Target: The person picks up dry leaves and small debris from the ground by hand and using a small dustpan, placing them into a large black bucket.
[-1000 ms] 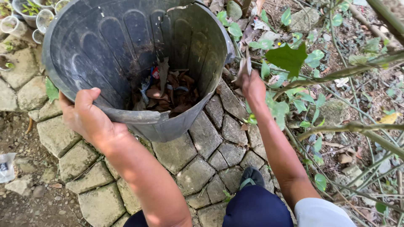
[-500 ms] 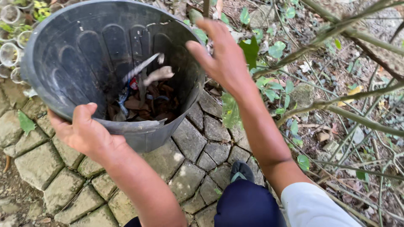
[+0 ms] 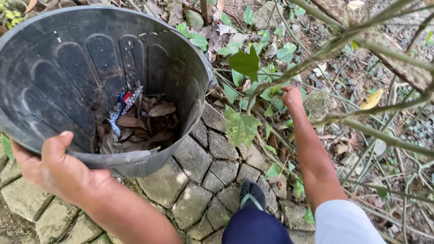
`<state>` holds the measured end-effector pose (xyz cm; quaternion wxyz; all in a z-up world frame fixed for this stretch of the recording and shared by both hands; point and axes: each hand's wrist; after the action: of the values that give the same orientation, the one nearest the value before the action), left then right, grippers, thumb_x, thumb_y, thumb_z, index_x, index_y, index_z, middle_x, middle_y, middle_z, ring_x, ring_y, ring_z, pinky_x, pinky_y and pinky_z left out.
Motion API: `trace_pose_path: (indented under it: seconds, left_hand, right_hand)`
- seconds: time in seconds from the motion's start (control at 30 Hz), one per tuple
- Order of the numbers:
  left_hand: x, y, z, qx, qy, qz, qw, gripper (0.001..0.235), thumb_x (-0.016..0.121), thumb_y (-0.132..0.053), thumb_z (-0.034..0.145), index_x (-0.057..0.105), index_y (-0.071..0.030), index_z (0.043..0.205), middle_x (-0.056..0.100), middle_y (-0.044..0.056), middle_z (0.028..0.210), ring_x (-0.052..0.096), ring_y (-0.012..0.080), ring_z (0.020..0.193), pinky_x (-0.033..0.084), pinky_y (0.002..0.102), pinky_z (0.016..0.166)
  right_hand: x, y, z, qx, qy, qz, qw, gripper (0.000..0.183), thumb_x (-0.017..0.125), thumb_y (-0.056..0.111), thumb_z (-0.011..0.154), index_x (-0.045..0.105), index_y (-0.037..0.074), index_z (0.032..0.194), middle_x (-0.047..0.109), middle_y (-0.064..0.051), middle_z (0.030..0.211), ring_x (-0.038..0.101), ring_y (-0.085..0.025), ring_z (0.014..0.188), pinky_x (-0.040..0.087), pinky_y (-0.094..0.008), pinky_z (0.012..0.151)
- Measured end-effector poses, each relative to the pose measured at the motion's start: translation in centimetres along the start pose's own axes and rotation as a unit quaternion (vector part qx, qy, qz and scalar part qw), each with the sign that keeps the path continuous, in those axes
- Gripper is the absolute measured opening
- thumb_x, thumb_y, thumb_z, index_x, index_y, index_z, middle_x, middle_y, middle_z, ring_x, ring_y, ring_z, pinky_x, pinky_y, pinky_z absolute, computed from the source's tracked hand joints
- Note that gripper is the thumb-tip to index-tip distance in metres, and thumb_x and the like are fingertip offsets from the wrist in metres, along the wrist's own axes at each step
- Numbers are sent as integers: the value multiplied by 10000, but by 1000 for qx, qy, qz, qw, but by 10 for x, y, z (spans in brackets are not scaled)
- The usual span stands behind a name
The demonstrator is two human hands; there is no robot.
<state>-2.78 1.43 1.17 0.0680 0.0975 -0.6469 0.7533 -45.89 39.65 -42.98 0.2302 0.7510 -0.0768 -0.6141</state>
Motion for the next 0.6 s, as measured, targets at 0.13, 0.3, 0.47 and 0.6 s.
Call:
trace_pose_path:
  seconds: [0.13,0.3,0.47,0.6]
  left_hand:
    - [-3,-3,0,6,21,-38,999,728,590,95,731,513,55,1454,655,197,1299,707,329,1156,612,411,1086]
    - [0,-12,-4,29,48,-1,998,670,551,80,771,530,73,1441,635,179,1269,680,292,1123,596,388,1057]
    - [9,-19,-11,20,35,42,998,622,523,58,813,522,40,1435,614,150,1255,659,254,1096,592,358,1027]
    - [4,-14,-10,21,53,7,998,602,517,96,818,513,62,1419,591,180,1324,619,255,1076,549,343,1001]
  right_hand:
    - [26,-11,32,-17,-42,69,997,173,714,244,918,741,100,1011,760,-130,1014,739,-305,900,589,-388,825]
    - [17,14,37,-78,131,-174,973,556,660,576,882,673,230,1317,650,-111,1305,580,-321,1231,420,-513,1064]
    - [1,49,40,-73,174,-158,969,624,517,643,947,517,229,1414,488,-94,1507,348,-304,1414,212,-536,1158]
    - [13,30,37,-127,154,-178,964,574,606,533,940,548,186,1394,532,-169,1462,424,-355,1316,333,-485,1086]
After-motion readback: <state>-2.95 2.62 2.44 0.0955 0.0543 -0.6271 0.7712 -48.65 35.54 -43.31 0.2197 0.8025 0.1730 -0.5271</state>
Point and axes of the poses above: each hand's wrist, its own z-axis towards the middle knuckle, its own x-axis out of the palm, y = z × x
